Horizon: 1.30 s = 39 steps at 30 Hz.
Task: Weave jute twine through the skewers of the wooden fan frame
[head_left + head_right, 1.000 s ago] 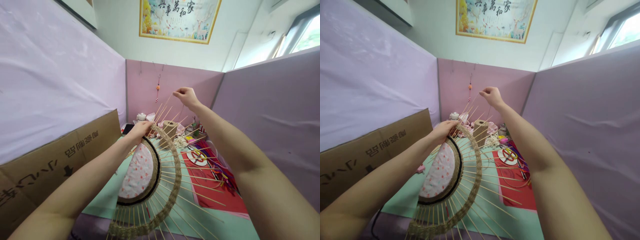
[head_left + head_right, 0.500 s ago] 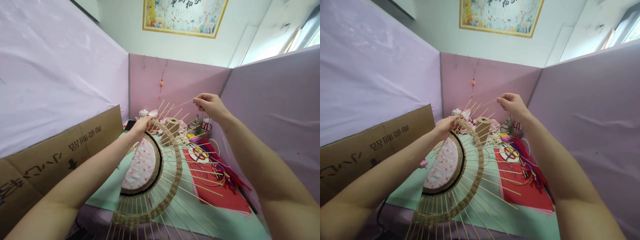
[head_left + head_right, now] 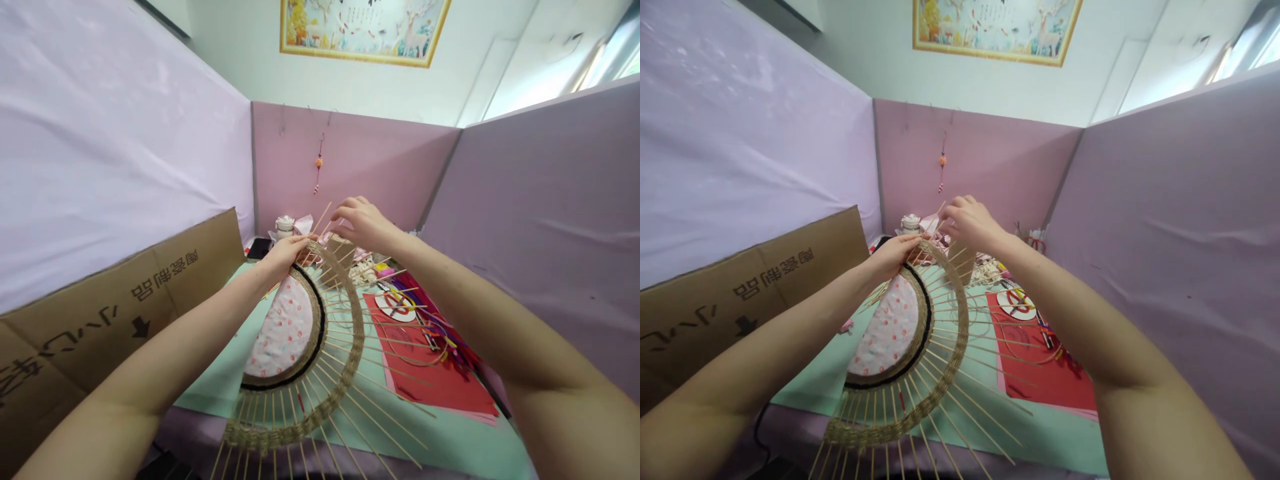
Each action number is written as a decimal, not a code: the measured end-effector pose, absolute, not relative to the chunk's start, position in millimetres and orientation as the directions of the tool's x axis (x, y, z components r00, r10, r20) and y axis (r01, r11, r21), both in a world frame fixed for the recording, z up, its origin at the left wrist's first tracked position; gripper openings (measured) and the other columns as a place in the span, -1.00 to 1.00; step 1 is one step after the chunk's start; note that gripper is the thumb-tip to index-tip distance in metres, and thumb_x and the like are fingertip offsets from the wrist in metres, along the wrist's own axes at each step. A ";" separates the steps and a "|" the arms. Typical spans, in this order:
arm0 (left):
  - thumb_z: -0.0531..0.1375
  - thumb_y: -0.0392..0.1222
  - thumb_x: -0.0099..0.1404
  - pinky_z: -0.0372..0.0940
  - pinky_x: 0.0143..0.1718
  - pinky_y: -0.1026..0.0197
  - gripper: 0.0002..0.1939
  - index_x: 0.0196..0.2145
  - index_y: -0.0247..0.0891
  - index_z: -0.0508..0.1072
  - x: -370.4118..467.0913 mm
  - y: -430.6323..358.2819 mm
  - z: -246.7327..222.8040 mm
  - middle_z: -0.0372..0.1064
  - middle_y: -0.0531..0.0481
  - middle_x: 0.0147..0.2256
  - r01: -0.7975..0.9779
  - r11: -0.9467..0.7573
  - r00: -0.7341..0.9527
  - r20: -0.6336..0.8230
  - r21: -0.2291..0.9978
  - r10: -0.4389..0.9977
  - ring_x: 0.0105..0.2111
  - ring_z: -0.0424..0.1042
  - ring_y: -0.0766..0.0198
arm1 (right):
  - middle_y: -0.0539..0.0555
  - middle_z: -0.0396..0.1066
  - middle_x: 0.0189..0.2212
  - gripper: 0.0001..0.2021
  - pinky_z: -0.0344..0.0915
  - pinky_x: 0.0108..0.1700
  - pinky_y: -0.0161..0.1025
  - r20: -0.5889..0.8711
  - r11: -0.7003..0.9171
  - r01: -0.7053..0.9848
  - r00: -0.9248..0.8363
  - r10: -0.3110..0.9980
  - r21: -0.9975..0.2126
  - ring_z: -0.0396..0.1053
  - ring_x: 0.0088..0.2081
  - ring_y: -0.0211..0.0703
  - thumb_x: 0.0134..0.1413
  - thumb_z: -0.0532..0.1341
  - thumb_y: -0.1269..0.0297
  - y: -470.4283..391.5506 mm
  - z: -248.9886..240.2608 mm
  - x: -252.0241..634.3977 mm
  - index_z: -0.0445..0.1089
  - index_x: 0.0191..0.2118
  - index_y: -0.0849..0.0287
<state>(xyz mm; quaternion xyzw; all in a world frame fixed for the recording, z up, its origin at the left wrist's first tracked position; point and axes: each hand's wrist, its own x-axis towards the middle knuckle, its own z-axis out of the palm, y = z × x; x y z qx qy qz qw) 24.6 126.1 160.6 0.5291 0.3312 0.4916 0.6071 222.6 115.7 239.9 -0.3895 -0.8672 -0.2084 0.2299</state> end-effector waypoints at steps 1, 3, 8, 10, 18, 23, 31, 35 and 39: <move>0.08 -0.32 0.31 0.37 -0.34 0.25 -0.78 -0.17 -0.34 0.50 24.5 126.0 160.3 0.53 -0.10 -0.33 -0.246 -0.042 0.298 0.117 0.968 0.947 -0.45 0.50 0.31 | 0.19 0.40 -0.13 -0.77 0.15 -0.05 -0.11 0.527 0.628 0.753 -0.621 0.581 0.194 0.25 -0.10 0.04 0.14 0.17 0.14 118.2 237.5 215.7 0.47 -0.19 0.15; 0.06 -0.33 0.32 0.36 -0.35 0.26 -0.76 -0.17 -0.34 0.50 24.5 125.7 159.8 0.53 -0.09 -0.34 -0.246 -0.040 0.297 0.115 0.968 0.948 -0.46 0.50 0.31 | 0.18 0.40 -0.15 -0.75 0.15 -0.08 -0.13 0.481 0.642 0.736 -0.652 0.586 0.216 0.24 -0.11 0.03 0.10 0.22 0.09 123.6 231.2 205.3 0.47 -0.23 0.15; 0.04 -0.37 0.32 0.32 -0.42 0.31 -0.75 -0.15 -0.38 0.50 25.7 126.4 157.6 0.52 -0.09 -0.41 -0.252 -0.032 0.287 0.107 0.967 0.952 -0.50 0.48 0.33 | 0.18 0.43 -0.24 -0.81 0.11 -0.15 -0.18 0.470 0.590 0.771 -0.625 0.624 0.242 0.25 -0.17 -0.03 0.18 0.11 0.31 130.7 217.5 192.6 0.47 -0.30 0.18; 0.05 -0.36 0.32 0.29 -0.45 0.33 -0.76 -0.17 -0.38 0.50 25.6 127.9 155.6 0.52 -0.09 -0.42 -0.257 -0.028 0.288 0.104 0.966 0.952 -0.50 0.48 0.34 | 0.20 0.44 -0.23 -0.80 0.11 -0.16 -0.18 0.483 0.559 0.781 -0.618 0.620 0.279 0.26 -0.17 -0.02 0.19 0.07 0.37 131.6 216.6 190.9 0.45 -0.31 0.20; 0.04 -0.31 0.34 0.27 -0.44 0.33 -0.76 -0.16 -0.36 0.47 20.8 130.1 151.4 0.53 -0.09 -0.39 -0.252 -0.018 0.312 0.099 0.967 0.945 -0.46 0.50 0.31 | 0.15 0.49 -0.27 -0.81 -0.07 0.12 -0.06 0.517 0.573 0.760 -0.638 0.570 0.307 0.32 -0.14 -0.03 0.22 0.03 0.36 147.3 219.1 198.0 0.38 -0.29 0.17; 0.06 -0.24 0.33 0.29 -0.42 0.31 -0.75 -0.11 -0.33 0.44 15.7 123.7 149.8 0.53 -0.17 -0.26 -0.203 -0.005 0.343 0.076 0.979 0.936 -0.36 0.53 0.24 | 0.11 0.47 -0.37 -0.78 0.06 -0.05 -0.17 0.522 0.617 0.754 -0.627 0.578 0.224 0.32 -0.30 -0.09 0.26 -0.02 0.29 162.2 213.1 199.3 0.37 -0.23 0.17; 0.27 -0.10 0.13 0.22 -0.04 0.26 -0.63 -0.09 -0.22 0.49 -69.4 106.3 137.5 0.44 -0.14 0.00 0.443 -0.246 0.154 0.198 0.862 0.968 -0.01 0.40 0.12 | 0.13 0.45 -0.42 -0.80 0.06 -0.17 -0.22 0.532 0.631 0.753 -0.617 0.580 0.185 0.28 -0.36 -0.09 0.21 0.02 0.32 168.6 204.2 198.5 0.38 -0.28 0.19; 0.12 -0.03 0.22 0.20 -0.04 0.14 -0.59 -0.03 -0.28 0.45 -137.8 68.8 101.8 0.41 -0.24 0.00 0.887 -0.086 0.017 0.155 0.453 0.988 -0.01 0.38 -0.03 | 0.15 0.46 -0.41 -0.80 0.06 -0.20 -0.21 0.541 0.634 0.755 -0.609 0.580 0.169 0.28 -0.36 -0.08 0.19 0.04 0.30 171.6 199.0 202.2 0.40 -0.28 0.21; 0.14 0.06 0.16 0.24 -0.10 0.08 -0.46 -0.05 -0.42 0.43 -164.4 34.4 44.8 0.39 -0.40 -0.07 0.953 0.052 -0.072 0.053 0.298 0.996 -0.07 0.39 -0.14 | 0.16 0.47 -0.40 -0.78 0.07 -0.22 -0.21 0.527 0.636 0.757 -0.604 0.598 0.146 0.29 -0.36 -0.07 0.18 0.05 0.28 172.5 196.7 203.7 0.42 -0.27 0.22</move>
